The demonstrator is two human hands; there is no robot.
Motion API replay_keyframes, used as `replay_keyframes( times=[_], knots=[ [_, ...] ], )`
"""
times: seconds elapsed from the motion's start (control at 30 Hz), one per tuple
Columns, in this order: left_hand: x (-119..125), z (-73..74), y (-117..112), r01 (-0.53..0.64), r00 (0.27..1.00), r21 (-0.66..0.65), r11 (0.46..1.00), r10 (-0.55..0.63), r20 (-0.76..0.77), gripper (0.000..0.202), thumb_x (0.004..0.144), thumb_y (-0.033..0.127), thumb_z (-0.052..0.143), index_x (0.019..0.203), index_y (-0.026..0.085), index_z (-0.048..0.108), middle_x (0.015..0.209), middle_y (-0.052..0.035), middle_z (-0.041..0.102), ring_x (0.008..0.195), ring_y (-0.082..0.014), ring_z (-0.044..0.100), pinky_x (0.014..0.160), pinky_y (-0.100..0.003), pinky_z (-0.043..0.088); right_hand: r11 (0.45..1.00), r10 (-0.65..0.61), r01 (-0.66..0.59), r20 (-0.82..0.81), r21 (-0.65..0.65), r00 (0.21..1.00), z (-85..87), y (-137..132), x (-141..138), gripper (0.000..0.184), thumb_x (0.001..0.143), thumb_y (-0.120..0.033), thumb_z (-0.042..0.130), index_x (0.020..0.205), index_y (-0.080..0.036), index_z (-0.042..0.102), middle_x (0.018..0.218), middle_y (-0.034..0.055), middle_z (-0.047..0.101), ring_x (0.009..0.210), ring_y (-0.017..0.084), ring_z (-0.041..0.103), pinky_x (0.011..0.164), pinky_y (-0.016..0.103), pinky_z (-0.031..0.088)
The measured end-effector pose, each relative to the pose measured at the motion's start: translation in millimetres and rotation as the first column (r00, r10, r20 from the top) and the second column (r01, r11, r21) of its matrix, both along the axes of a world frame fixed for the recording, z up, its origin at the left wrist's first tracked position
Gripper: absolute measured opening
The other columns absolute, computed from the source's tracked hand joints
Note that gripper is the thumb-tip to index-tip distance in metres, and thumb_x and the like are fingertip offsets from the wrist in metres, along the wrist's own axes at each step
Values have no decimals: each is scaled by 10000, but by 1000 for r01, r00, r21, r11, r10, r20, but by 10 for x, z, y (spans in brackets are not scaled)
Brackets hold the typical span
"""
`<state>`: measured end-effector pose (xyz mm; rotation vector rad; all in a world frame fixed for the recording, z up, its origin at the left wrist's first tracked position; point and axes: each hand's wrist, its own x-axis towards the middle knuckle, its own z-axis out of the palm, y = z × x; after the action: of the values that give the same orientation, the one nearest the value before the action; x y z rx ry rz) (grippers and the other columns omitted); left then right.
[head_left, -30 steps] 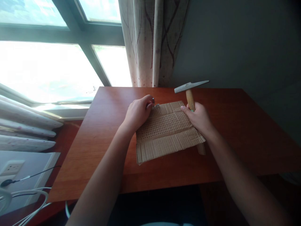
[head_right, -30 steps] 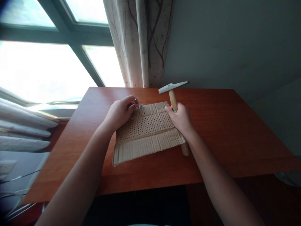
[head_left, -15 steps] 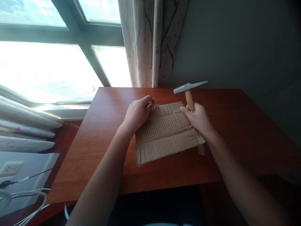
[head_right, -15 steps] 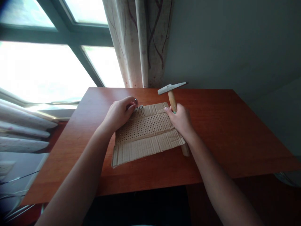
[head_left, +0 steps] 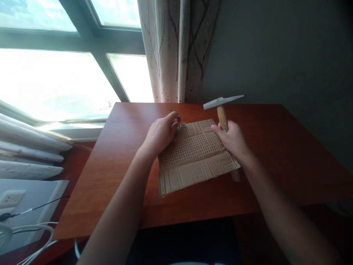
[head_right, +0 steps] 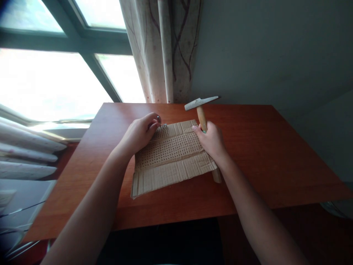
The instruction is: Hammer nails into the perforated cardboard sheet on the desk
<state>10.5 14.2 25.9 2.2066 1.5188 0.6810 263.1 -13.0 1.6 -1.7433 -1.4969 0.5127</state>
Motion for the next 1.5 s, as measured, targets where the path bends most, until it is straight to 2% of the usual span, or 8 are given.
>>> replay_keyframes(
  times=[0.23,0.73,0.9,1.0,1.1,1.2,1.37,1.5],
  knots=[
    [-4,-35,15,4,1000,-6,1000,-5,-24,168,981,274,474,1073,238,609,983,-92,747,888,-248,687,765,-350,473,1000,-4,5,23,-16,1000,-13,16,-14,319,771,-521,635,702,-231,523,644,12,560,618,189,522,619,329,357],
    [56,-61,-40,-31,996,67,997,36,-77,173,983,266,471,1068,245,621,1023,-73,751,862,-243,685,716,-326,441,1000,-25,25,57,-4,998,-5,-9,-22,303,771,-518,624,712,-235,532,668,43,599,633,210,537,630,333,357],
    [64,-47,-48,-38,994,69,997,45,-98,179,987,270,465,1069,245,622,1016,-69,752,855,-245,684,705,-323,435,1000,13,-11,107,-15,994,-12,-16,9,310,812,-522,607,723,-238,519,706,56,618,655,219,557,638,336,357],
    [64,-56,-46,-39,994,73,997,47,-101,181,988,274,464,1072,243,621,1013,-70,752,858,-250,683,702,-326,427,1000,6,-8,186,7,982,23,-1,39,351,867,-525,553,675,-247,460,688,58,587,660,218,542,633,339,339],
    [63,-71,-38,-39,994,70,997,46,-98,185,992,280,461,1073,243,623,1024,-71,752,863,-250,683,703,-326,422,995,10,-36,272,92,962,140,8,58,387,930,-490,486,643,-255,373,663,43,533,642,198,497,622,339,309],
    [58,-86,-30,-38,995,75,996,44,-91,183,992,282,466,1072,246,626,1040,-67,753,877,-249,684,699,-322,417,980,84,-140,341,143,936,339,-10,32,381,948,-436,500,650,-247,357,646,15,502,610,168,458,610,331,288],
    [52,-96,-30,-37,996,76,996,44,-80,178,987,273,476,1071,252,631,1040,-64,754,879,-250,687,700,-321,415,952,276,-305,358,25,892,706,-44,-153,372,957,-442,540,666,-227,450,564,-28,448,534,131,401,572,312,269],
    [52,-96,-32,-49,996,72,996,54,-66,172,980,266,485,1057,251,638,1014,-63,753,867,-255,688,703,-324,418,920,379,-386,394,-64,838,890,-16,-319,395,960,-410,553,634,-218,439,544,-33,445,522,118,392,566,311,255]
  ],
)
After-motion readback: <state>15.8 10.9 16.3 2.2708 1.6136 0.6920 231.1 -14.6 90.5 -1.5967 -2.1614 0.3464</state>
